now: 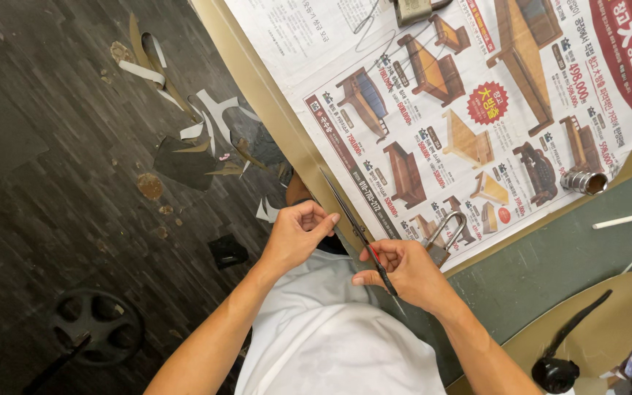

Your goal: The person places a newspaper on a sheet of brown material, uses a ruler and pencil to mark a straight line, then uses scissors to cut the material along the marked line. The person repeats the process with another section of the material.

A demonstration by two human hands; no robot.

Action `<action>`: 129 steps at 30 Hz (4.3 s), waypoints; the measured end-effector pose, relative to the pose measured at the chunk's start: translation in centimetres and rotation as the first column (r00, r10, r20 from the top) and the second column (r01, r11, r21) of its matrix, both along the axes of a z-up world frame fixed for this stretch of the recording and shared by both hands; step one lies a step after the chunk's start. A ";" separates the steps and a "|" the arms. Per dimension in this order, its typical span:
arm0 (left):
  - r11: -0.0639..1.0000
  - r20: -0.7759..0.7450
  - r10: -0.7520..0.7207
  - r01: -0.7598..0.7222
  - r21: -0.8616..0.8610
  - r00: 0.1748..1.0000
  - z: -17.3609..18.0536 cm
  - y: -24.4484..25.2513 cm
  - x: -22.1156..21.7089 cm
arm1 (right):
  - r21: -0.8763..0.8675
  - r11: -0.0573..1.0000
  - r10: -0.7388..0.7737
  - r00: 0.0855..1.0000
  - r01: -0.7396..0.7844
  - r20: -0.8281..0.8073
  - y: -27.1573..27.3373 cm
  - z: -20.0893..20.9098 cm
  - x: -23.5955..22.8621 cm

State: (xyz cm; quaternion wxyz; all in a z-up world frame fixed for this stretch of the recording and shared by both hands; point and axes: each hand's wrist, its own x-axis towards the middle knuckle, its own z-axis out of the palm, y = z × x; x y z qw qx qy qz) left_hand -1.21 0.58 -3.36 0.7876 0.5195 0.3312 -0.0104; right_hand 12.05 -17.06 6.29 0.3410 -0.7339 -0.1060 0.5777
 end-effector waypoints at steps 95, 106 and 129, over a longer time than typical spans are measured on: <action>-0.096 0.114 -0.812 0.324 0.941 -0.573 12.2 2.3 26.8 | 0.176 -0.708 -0.676 -0.728 0.684 0.112 21.4 -1.5 -15.1; 0.065 0.054 -0.656 0.014 0.998 -0.753 3.1 -7.7 22.0 | 0.158 -0.909 -0.402 -0.911 0.386 -0.089 25.0 -3.4 -8.3; 0.006 -0.008 -0.675 -0.017 1.000 -0.737 3.9 -7.3 22.0 | 0.088 -0.955 -0.288 -0.957 0.285 -0.033 22.3 -1.8 -3.9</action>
